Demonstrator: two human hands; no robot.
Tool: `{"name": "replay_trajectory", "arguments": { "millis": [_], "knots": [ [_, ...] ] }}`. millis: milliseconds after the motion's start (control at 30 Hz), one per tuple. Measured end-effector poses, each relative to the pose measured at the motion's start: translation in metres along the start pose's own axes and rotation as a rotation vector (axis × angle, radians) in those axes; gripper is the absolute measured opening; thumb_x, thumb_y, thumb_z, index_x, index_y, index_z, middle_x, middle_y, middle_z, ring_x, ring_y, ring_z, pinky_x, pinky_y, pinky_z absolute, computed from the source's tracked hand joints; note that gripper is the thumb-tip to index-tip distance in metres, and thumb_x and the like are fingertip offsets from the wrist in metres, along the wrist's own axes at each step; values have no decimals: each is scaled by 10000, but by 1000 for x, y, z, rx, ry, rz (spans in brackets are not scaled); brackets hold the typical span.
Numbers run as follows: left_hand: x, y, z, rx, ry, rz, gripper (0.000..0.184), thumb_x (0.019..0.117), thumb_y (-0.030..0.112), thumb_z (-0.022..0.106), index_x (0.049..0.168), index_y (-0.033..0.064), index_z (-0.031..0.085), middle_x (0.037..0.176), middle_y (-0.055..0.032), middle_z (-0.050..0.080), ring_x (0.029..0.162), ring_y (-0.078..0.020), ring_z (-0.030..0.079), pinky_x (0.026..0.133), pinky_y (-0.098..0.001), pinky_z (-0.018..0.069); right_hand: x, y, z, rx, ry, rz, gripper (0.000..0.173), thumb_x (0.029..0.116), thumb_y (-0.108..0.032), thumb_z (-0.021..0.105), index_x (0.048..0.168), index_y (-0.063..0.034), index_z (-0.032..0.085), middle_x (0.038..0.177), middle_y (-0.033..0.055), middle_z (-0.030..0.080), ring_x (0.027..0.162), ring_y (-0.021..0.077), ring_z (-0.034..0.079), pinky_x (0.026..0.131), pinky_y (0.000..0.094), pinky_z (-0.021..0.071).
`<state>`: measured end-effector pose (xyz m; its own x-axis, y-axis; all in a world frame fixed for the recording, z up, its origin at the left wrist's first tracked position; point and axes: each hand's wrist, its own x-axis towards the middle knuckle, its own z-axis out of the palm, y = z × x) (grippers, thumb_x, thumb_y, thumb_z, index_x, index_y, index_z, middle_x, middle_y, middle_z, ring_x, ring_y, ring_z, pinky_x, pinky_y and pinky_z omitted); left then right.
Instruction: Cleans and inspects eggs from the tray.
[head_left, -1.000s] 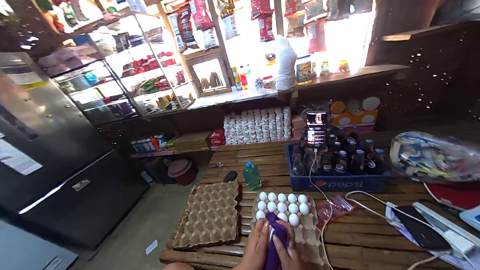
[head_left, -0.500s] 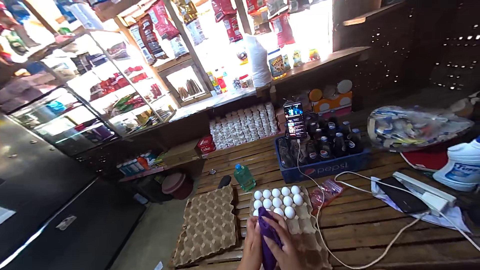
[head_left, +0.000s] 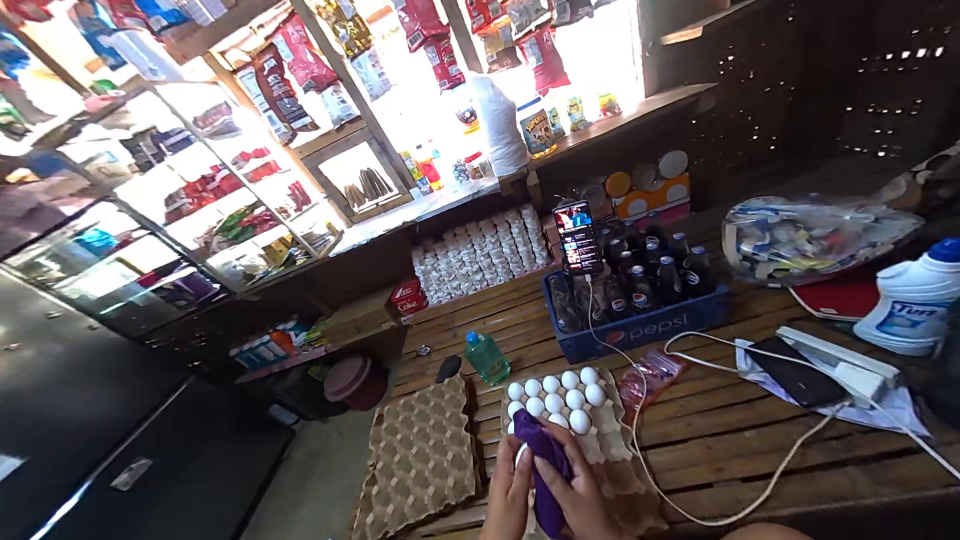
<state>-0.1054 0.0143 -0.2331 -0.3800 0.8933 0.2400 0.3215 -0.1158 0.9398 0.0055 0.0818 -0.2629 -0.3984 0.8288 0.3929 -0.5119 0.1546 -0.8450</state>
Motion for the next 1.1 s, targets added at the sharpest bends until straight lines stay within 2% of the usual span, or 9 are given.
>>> {"name": "replay_trajectory", "arguments": {
  "millis": [100,167,333,467,567,667,867,967,1100],
  "knots": [
    [-1,2,2,3,-1,-28,327,1074,201,409,1254,-67,461,965,-67,662,820,-73,660,748,-288,580,1,-3,1,4,26,120,424,960,-140,617,1336,53,580,1386,177,581,1293,166,557,1108,340,459],
    [-5,6,4,78,-42,-25,330,1056,167,466,1264,-88,483,987,-107,668,833,-91,662,778,-307,574,6,-17,1,70,114,353,436,994,-168,583,1369,47,532,1247,140,650,1117,111,646,996,307,532],
    [-8,11,2,172,-173,42,419,1018,187,580,1322,-95,521,1165,-197,674,1039,-171,683,950,-377,558,18,-14,-6,292,249,722,445,1056,-262,526,1430,-28,475,1220,158,652,1077,190,656,938,395,549],
    [-1,11,0,115,-59,73,464,1010,186,580,1327,-120,434,1100,-174,672,978,-139,689,896,-341,579,8,-23,1,247,138,601,486,1078,-237,428,1497,5,387,1370,149,573,1210,128,591,1046,331,492],
    [2,10,-4,64,24,36,392,1012,154,557,1290,-95,435,1013,-108,669,870,-97,674,789,-296,583,0,-26,4,148,43,448,566,1031,-216,526,1511,24,348,1370,148,579,1194,104,612,1042,313,511],
    [0,7,-6,72,-16,1,365,1022,160,557,1283,-79,466,1012,-96,684,863,-92,681,787,-300,588,1,-18,2,107,23,345,518,1007,-182,563,1461,27,424,1340,133,595,1172,85,615,1032,292,513],
    [-6,8,-5,136,-166,-29,331,1037,191,525,1228,-79,508,924,-107,666,772,-111,649,726,-317,564,12,-24,-4,140,140,569,555,1043,-275,524,1507,-6,383,1369,160,585,1193,141,614,1030,332,509],
    [-5,13,0,-38,-56,-131,371,1064,251,355,1236,-61,454,926,-65,615,714,-63,603,647,-262,542,7,-23,-2,29,47,486,558,1063,-249,476,1521,42,349,1462,209,507,1308,157,542,1121,326,429],
    [-1,18,2,-300,143,-346,569,1091,424,208,1376,-27,408,1078,-114,664,924,-147,681,822,-355,590,-2,4,0,-129,-118,137,548,1012,-253,573,1437,74,463,1427,248,517,1339,227,513,1140,374,419]
  ]
}}
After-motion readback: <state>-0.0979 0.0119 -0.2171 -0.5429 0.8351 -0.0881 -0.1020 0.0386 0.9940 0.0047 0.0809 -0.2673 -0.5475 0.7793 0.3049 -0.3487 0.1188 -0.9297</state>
